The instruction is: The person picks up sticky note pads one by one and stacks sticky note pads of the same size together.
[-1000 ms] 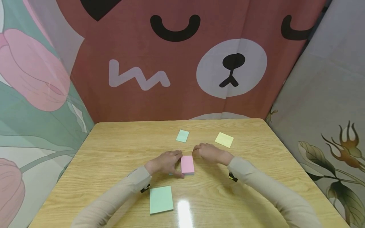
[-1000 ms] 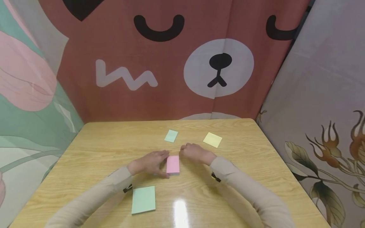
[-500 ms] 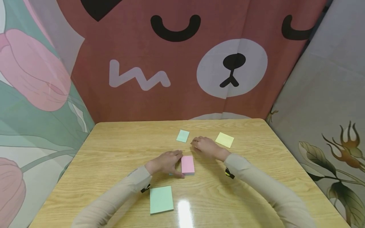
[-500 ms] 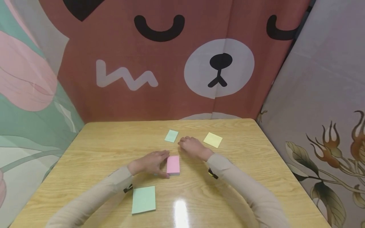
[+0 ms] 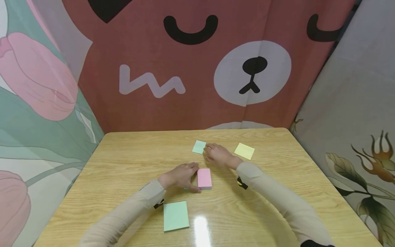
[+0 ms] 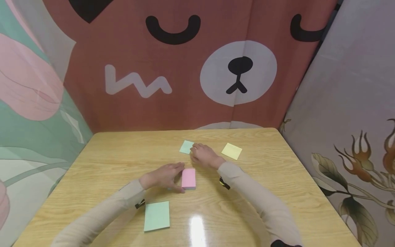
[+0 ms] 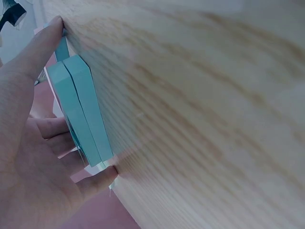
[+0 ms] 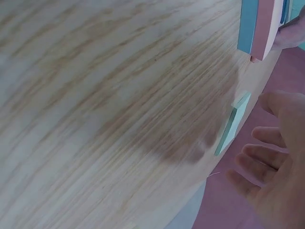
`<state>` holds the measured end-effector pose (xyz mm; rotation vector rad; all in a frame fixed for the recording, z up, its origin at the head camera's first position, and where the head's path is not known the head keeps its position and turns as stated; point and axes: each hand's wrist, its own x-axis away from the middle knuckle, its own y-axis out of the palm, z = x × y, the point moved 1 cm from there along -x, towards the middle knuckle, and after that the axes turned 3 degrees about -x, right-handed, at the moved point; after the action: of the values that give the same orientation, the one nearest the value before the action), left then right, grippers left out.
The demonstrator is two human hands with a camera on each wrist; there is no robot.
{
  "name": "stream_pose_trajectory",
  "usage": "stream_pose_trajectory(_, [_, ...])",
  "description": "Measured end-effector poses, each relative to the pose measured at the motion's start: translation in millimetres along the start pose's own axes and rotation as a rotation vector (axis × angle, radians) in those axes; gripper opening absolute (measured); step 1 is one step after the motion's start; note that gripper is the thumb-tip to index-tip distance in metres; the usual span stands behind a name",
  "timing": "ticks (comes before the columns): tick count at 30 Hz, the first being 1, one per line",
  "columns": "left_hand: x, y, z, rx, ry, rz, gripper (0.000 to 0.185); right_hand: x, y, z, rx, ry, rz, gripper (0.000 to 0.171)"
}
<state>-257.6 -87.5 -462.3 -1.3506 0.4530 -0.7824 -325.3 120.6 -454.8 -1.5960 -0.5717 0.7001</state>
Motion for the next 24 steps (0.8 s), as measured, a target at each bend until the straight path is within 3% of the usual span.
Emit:
stream_pose_trajectory(10, [0.1,-0.4,-0.9,-0.009,0.015,0.004,0.096,-14,5,5,-0.072,0.129,-0.053,0.055])
stream_pose_trajectory(24, [-1.2,2.1,-2.0,-0.027,-0.005,-0.012,0.098,-33,7,14,-0.12,0.201,-0.113,0.067])
